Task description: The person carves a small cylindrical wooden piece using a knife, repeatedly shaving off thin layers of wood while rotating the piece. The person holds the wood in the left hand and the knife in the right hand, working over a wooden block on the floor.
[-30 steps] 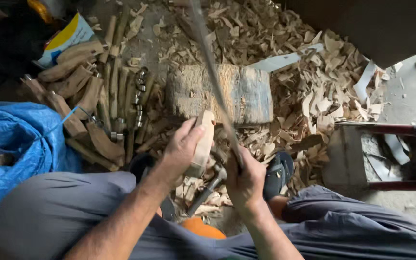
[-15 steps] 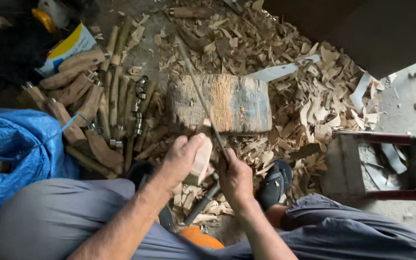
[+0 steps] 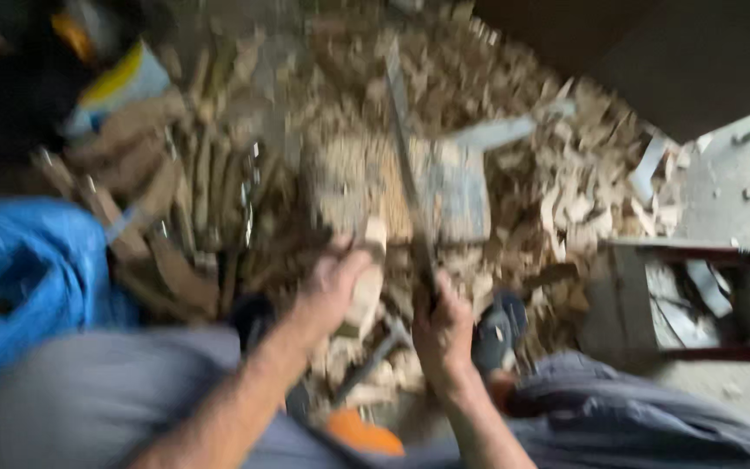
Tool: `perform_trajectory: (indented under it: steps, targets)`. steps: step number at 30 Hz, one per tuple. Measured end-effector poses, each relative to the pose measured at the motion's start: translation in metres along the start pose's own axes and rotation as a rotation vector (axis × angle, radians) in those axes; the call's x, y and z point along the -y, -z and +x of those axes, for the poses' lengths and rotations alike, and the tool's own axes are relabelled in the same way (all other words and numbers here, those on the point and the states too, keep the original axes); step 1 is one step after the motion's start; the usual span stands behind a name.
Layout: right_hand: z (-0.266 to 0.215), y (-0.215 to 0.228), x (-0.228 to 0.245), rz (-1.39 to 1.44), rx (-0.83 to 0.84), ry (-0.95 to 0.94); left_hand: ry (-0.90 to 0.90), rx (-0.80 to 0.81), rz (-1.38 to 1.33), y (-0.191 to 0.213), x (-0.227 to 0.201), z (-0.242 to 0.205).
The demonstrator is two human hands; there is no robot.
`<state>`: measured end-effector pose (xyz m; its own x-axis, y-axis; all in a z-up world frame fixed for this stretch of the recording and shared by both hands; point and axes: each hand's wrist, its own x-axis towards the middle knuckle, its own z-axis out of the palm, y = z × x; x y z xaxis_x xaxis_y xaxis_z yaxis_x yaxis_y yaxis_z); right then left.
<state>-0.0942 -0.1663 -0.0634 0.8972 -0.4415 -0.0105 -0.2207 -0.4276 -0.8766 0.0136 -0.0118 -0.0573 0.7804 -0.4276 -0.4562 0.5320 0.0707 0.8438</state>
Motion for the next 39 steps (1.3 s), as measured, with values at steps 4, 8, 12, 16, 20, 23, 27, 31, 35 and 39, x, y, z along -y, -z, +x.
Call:
perform_trajectory:
  steps: [4, 8, 12, 16, 20, 23, 27, 31, 35, 39]
  targets:
    - [-0.01, -0.002, 0.0, 0.018, -0.061, 0.311, 0.057, 0.043, -0.17, -0.001, 0.007, -0.018]
    - [0.006, -0.006, -0.004, -0.294, 0.062, 0.163, 0.187, -0.019, -0.155, -0.009, -0.008, -0.024]
    - [-0.014, 0.004, -0.007, -0.171, -0.067, 0.321, 0.067, 0.019, -0.154, -0.006, -0.002, -0.025]
    - [0.007, -0.011, -0.008, -0.196, 0.032, 0.161, 0.101, 0.048, -0.129, -0.005, -0.009, -0.027]
    - [0.011, -0.006, -0.008, -0.104, 0.029, -0.077, 0.006, 0.034, -0.119, -0.002, -0.01, -0.006]
    - [0.005, -0.002, -0.016, -0.026, -0.096, 0.248, 0.052, 0.019, -0.076, 0.002, 0.011, -0.022]
    - [0.006, -0.008, -0.012, -0.055, -0.029, 0.246, 0.129, 0.009, -0.068, -0.001, -0.011, -0.019]
    - [0.011, -0.007, -0.018, -0.152, -0.015, 0.051, 0.257, -0.062, -0.151, -0.01, -0.014, -0.031]
    - [-0.004, -0.004, -0.019, 0.054, -0.126, 0.295, 0.091, 0.023, -0.089, -0.002, -0.007, -0.02]
    - [0.015, -0.01, -0.005, -0.253, 0.072, 0.124, 0.104, 0.017, -0.134, -0.005, -0.005, -0.023]
